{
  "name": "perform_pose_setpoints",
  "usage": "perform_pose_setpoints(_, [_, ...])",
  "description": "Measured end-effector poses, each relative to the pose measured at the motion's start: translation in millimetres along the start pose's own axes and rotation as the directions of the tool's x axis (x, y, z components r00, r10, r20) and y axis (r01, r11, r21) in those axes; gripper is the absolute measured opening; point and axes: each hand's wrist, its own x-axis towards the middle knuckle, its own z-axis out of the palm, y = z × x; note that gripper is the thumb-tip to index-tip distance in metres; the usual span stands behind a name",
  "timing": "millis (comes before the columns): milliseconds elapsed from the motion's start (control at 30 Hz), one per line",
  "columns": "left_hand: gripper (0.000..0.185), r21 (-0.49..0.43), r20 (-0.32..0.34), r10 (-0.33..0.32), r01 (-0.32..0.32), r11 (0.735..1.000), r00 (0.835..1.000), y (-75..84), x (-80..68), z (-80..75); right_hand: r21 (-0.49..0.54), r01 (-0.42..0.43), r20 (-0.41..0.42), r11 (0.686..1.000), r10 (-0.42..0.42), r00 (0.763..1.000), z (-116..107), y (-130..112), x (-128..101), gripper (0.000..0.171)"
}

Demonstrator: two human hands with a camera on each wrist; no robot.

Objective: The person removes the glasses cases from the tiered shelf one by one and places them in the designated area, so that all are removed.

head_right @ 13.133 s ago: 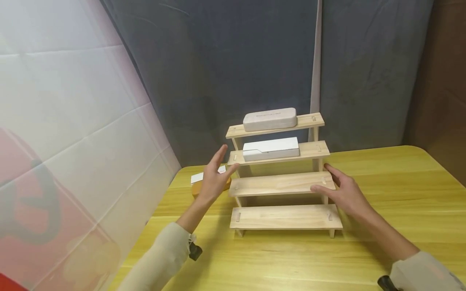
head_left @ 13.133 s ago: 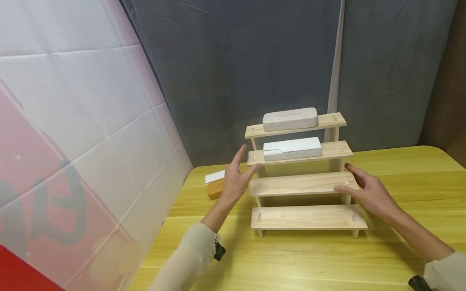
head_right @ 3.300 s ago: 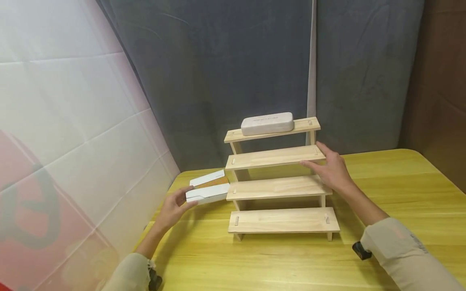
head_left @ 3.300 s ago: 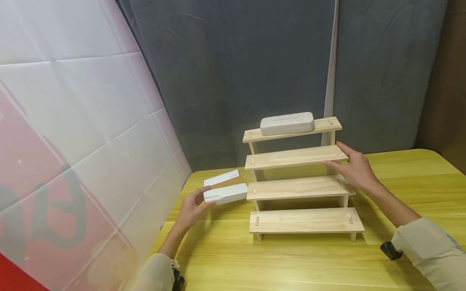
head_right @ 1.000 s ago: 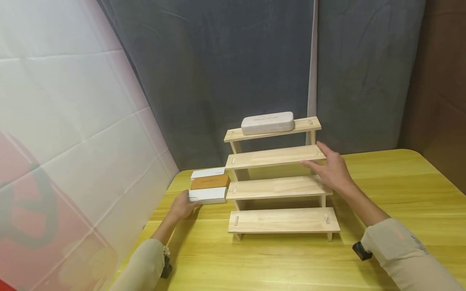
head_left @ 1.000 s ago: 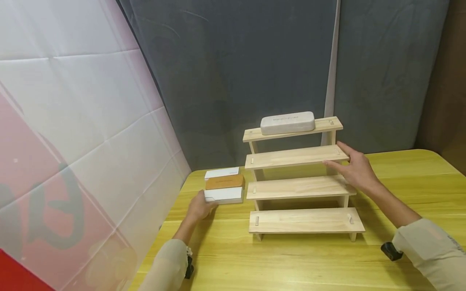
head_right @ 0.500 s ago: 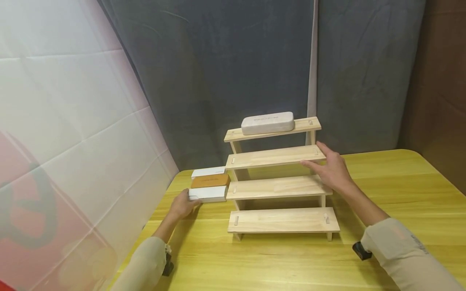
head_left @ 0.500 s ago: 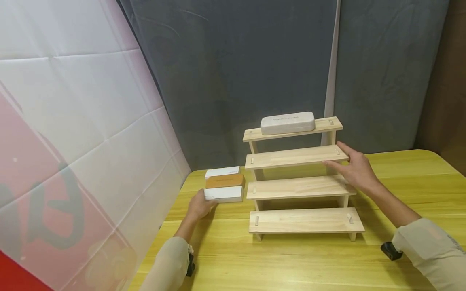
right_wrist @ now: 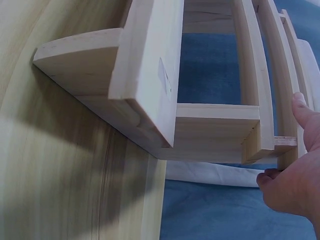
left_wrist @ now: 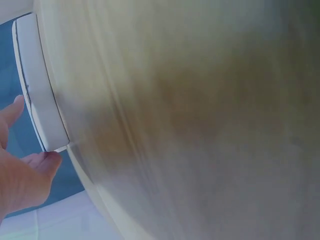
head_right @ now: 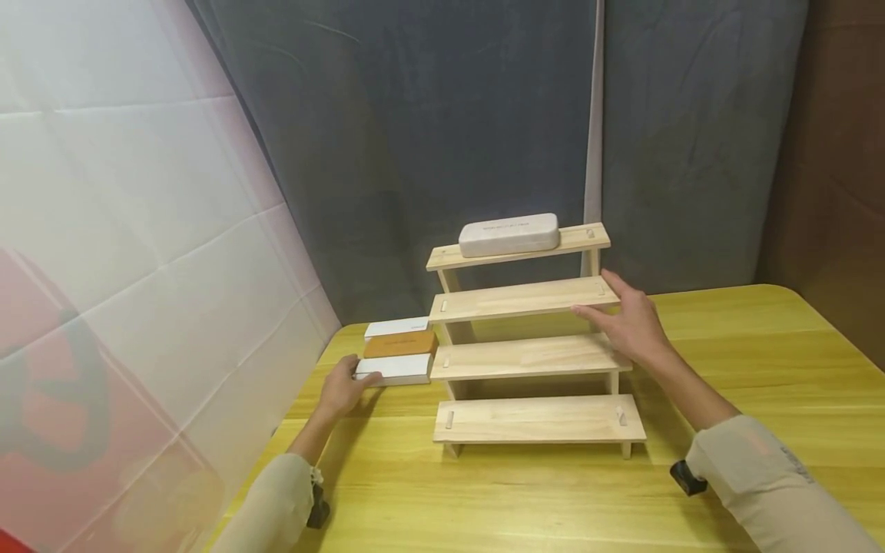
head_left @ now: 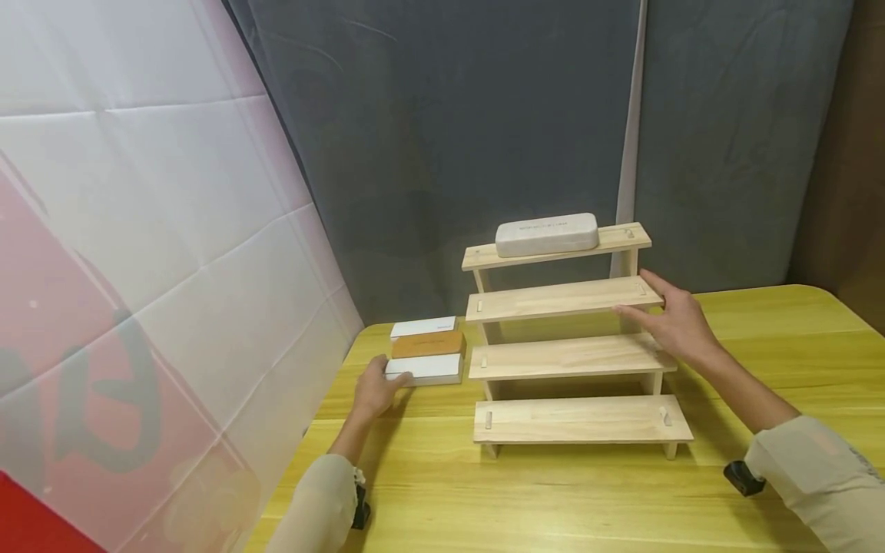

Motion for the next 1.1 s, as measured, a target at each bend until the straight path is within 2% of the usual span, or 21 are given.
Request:
perform_pose_setpoints(133, [0.076, -0.033, -0.016, 0.015, -0.016, 0.999, 1.0, -0.1, 0.6, -0.4, -0.001, 0.004, -0.006, 1.0, -0.004, 1.0, 0, 1, 0, 0.095])
perform_pose_setpoints(300, [0.08, -0.088, -0.016, -0.001, 0.0, 0.996, 1.0, 3.2, 3.4, -0.5, 0.003, -0.001, -0.011, 1.0, 0.001, 1.0, 0, 1, 0, 0.096])
perform_pose_setpoints(633, [0.08, -0.151, -0.079, 0.016, -0.028, 0.988, 0.997, 24.2, 11.9, -7.0, 0.013, -0.012, -0.004, 1.0, 0.012, 1.0, 0, 3, 1, 0.097])
perform_pose_setpoints(833, [0.09, -0.192, -0.093, 0.06, -0.077, 0.978, 0.994, 43.7, 19.3, -11.1, 0.01, -0.005, -0.004, 1.0, 0.005, 1.0, -2, 3, 2, 0.097])
perform_pose_setpoints(1100, [0.105, -0.25, -0.084, 0.096, -0.114, 0.962, 0.992, 83.1, 35.2, -12.0, 0.016, -0.029, 0.04, 0.999, 0.028, 0.999, -5, 2, 3, 0.097])
